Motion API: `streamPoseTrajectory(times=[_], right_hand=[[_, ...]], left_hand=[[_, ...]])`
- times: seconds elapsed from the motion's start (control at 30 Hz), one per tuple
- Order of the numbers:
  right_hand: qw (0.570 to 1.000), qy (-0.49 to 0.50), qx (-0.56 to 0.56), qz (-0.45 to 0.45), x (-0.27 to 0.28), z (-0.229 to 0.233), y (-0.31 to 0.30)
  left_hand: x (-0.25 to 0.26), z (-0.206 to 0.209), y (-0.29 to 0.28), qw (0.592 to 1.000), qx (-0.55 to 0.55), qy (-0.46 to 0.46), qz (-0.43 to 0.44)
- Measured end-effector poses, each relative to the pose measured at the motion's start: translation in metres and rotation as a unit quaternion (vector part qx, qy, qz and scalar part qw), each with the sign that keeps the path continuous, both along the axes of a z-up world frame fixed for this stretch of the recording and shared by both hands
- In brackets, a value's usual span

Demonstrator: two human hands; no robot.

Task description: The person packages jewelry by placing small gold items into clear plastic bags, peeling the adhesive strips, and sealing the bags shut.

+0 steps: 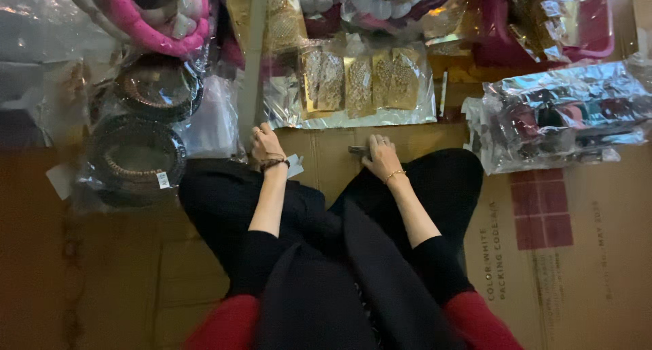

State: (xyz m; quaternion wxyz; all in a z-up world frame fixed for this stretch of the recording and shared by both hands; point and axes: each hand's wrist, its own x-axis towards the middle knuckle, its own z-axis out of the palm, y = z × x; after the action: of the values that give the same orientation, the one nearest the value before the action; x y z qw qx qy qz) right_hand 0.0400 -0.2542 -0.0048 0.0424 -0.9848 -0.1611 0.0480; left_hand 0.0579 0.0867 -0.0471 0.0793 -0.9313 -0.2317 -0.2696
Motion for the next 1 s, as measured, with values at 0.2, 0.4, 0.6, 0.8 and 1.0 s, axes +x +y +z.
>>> streamPoseTrajectory(times=[0.2,0.4,0.6,0.8,1.0], right_hand=[[0.973,0.013,0.206,-0.108,0.01,0.01,-0.004],[0.97,-0.134,0.135,-0.148,0.009,0.011,-0.013],[0.958,-0.125,0.192,-0.174,0.02,0.027,-0.012],[0.958,-0.081,0.123,-0.248,0.027,0.028,-0.007],[0.945,-0.114,0.133,-0.277,0.038,0.029,0.004]], left_hand=[[-0.014,0.121,-0.023,0.899,-0.358,-0.172,-0.185],[-0.037,0.194,-0.078,0.787,-0.478,-0.232,-0.313],[-0.037,0.059,-0.12,0.676,-0.663,-0.187,-0.261],[-0.036,0.103,-0.119,0.666,-0.742,-0.022,-0.07],[-0.026,0.007,-0.107,0.672,-0.74,-0.028,-0.029]])
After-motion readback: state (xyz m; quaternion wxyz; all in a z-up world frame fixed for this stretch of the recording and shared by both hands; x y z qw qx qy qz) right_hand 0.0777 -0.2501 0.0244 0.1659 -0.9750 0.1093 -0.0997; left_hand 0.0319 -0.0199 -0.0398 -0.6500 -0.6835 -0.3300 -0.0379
